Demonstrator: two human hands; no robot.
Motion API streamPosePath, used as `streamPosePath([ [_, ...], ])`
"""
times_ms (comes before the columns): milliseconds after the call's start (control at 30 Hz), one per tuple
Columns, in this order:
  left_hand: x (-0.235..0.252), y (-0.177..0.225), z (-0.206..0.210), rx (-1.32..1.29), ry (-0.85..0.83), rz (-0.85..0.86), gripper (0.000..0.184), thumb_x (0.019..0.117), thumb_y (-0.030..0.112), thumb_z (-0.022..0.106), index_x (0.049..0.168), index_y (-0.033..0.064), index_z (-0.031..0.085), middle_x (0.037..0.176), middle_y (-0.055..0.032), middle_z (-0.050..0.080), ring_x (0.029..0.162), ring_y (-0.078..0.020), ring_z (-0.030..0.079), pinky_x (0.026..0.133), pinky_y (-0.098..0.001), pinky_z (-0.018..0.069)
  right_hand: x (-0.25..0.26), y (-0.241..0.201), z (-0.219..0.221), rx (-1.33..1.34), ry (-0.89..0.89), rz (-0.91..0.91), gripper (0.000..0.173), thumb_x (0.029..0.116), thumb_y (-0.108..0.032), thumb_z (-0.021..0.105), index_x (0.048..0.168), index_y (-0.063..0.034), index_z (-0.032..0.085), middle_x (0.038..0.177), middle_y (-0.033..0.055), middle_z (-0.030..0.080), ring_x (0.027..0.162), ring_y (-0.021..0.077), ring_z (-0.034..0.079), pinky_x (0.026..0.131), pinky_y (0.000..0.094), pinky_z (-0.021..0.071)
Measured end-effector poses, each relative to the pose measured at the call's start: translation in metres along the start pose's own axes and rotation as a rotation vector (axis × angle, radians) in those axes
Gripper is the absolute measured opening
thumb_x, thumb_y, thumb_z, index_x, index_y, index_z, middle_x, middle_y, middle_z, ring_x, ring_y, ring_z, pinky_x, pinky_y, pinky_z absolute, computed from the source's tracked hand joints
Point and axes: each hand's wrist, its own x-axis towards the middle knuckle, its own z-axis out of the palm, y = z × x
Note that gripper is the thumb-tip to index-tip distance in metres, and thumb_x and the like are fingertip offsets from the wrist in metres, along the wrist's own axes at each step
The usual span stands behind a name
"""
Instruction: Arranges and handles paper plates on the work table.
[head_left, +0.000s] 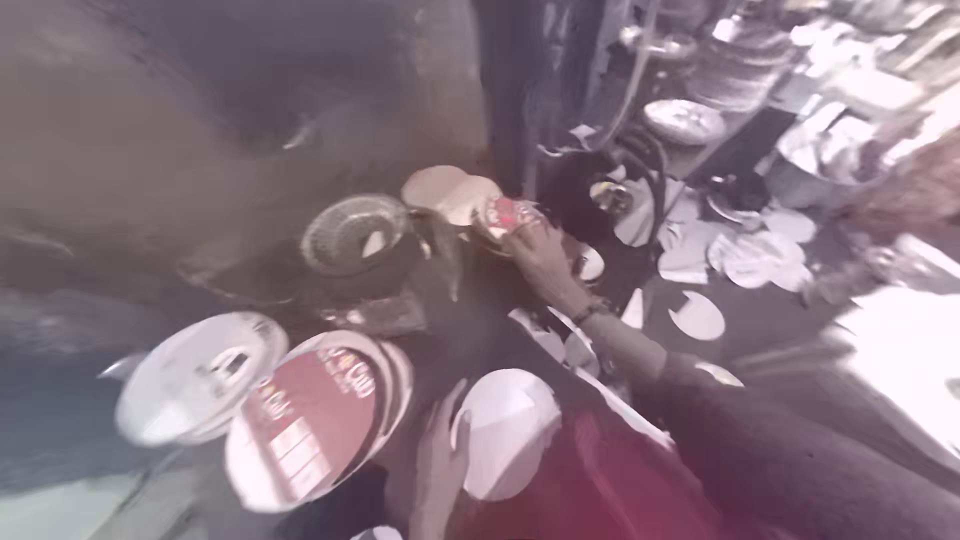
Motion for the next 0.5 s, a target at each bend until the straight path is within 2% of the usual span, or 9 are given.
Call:
streamPosePath([
  [67, 0.003, 0.007, -0.002, 0.001, -0.019, 0.083, 0.043, 0.0986, 0.013, 0.050, 0.136, -0.0075, 0.057, 0.134, -0.0231, 0.062, 0.124, -0.0381, 0.060, 0.104, -0.0520, 0.0471, -0.007, 0.006, 0.006, -0.010, 0.035, -0.019, 0.021, 0.0911, -0.001, 0.069, 0.111, -0.0052, 0.075, 0.105, 0.0169, 0.069, 0.099, 0.0351, 0.068, 0.085, 0.0531, 0.0525],
  [167, 0.003, 0.019, -0.009, -0.027, -0.088, 0.070, 0.043, 0.0995, 0.009, 0.048, 0.137, -0.0112, 0.054, 0.134, -0.0274, 0.060, 0.124, -0.0376, 0.059, 0.105, -0.0481, 0.0468, -0.005, 0.006, -0.001, 0.040, 0.188, -0.018, 0.023, 0.0891, 0.002, 0.068, 0.110, -0.0037, 0.076, 0.107, 0.0166, 0.071, 0.099, 0.0332, 0.068, 0.087, 0.0499, 0.0533],
  [267, 0.001, 0.019, -0.012, -0.018, -0.119, 0.067, 0.042, 0.0999, 0.008, 0.048, 0.136, -0.0127, 0.053, 0.132, -0.0298, 0.060, 0.123, -0.0353, 0.061, 0.103, -0.0450, 0.0487, 0.005, 0.007, -0.008, 0.012, 0.308, 0.008, 0.022, 0.0890, 0.002, 0.067, 0.108, -0.0055, 0.077, 0.107, 0.0144, 0.073, 0.095, 0.0294, 0.068, 0.084, 0.0445, 0.0527],
  [333, -0.001, 0.018, -0.012, -0.024, -0.121, 0.090, 0.042, 0.1001, 0.007, 0.048, 0.135, -0.0143, 0.052, 0.132, -0.0307, 0.060, 0.123, -0.0313, 0.061, 0.104, -0.0397, 0.0489, 0.006, 0.013, -0.001, -0.036, 0.249, 0.020, 0.023, 0.0902, 0.001, 0.068, 0.111, -0.0065, 0.076, 0.107, 0.0118, 0.072, 0.097, 0.0279, 0.066, 0.084, 0.0430, 0.0513],
  [400, 0.000, 0.020, -0.013, -0.038, -0.124, 0.110, 0.042, 0.1004, 0.008, 0.048, 0.135, -0.0161, 0.052, 0.132, -0.0315, 0.059, 0.123, -0.0297, 0.061, 0.104, -0.0364, 0.0486, 0.001, 0.020, 0.014, -0.041, 0.121, 0.010, 0.019, 0.0914, -0.002, 0.069, 0.109, -0.0066, 0.075, 0.102, 0.0118, 0.070, 0.097, 0.0297, 0.066, 0.084, 0.0464, 0.0519],
  [467, 0.001, 0.021, -0.014, -0.045, -0.134, 0.119, 0.042, 0.0998, 0.007, 0.048, 0.133, -0.0175, 0.052, 0.131, -0.0323, 0.060, 0.122, -0.0310, 0.062, 0.104, -0.0375, 0.0490, -0.003, 0.022, 0.024, -0.016, -0.019, -0.007, 0.015, 0.0952, -0.008, 0.067, 0.108, -0.0068, 0.074, 0.105, 0.0132, 0.071, 0.105, 0.0330, 0.067, 0.089, 0.0527, 0.0524],
  [500, 0.002, 0.022, -0.014, -0.046, -0.139, 0.118, 0.042, 0.0996, 0.007, 0.047, 0.133, -0.0175, 0.053, 0.131, -0.0321, 0.060, 0.121, -0.0319, 0.062, 0.103, -0.0391, 0.0491, -0.003, 0.021, 0.027, -0.008, -0.032, -0.018, 0.013, 0.0975, -0.012, 0.065, 0.106, -0.0068, 0.074, 0.103, 0.0130, 0.071, 0.103, 0.0323, 0.068, 0.085, 0.0514, 0.0530],
])
